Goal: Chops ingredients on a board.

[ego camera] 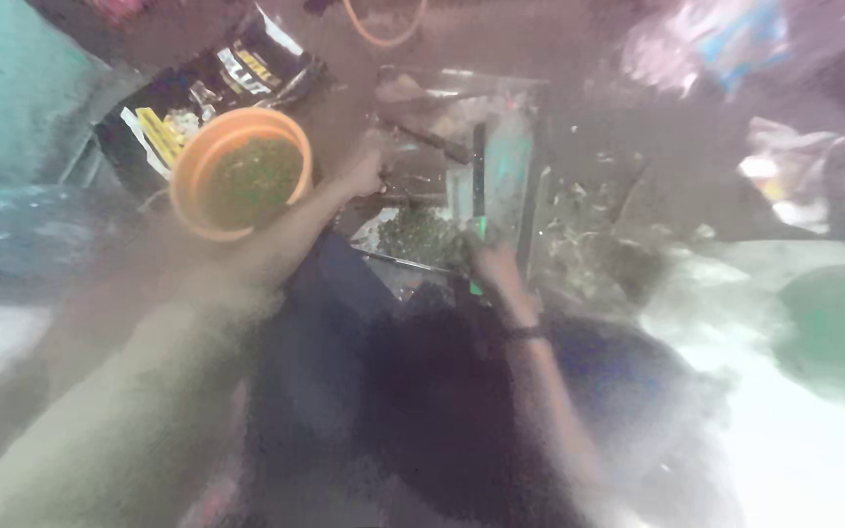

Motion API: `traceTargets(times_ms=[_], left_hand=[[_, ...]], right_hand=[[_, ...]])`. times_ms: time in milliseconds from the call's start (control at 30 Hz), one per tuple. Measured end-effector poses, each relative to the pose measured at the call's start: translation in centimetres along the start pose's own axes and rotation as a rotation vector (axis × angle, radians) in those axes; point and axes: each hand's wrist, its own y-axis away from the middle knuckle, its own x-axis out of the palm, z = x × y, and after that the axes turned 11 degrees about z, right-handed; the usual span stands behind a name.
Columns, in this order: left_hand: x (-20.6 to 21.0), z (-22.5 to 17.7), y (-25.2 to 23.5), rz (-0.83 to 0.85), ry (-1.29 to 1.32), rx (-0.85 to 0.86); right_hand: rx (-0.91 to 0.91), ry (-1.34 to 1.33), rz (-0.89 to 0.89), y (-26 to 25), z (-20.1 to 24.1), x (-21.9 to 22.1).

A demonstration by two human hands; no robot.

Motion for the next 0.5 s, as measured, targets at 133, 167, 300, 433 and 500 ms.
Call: traceTargets(times_ms=[133, 167, 300, 433, 500], left_hand=[[2.8, 1.3, -4.2, 0.335, 0.024, -0.207], [2.9, 1.2, -4.3, 0.322, 0.002, -0.190], [1.5, -0.1, -4.5, 0.324, -0.038, -0.383], [0.8, 0.2, -4.9, 0.325, 0.006, -0.567], [1.2, 0.9, -5.1, 0.306, 0.032, -0.597]], right_hand=[[0.020, 0.014, -0.003, 0.1, -0.4, -0.1], [0.019, 0.012, -0.002, 0.1, -0.4, -0.1], [0.002, 0.022, -0.006, 0.4, -0.5, -0.1], [-0.009, 0.048, -0.009, 0.7, -1.0, -0.2], [0.001, 0.037, -0.004, 0.8, -1.2, -0.2]])
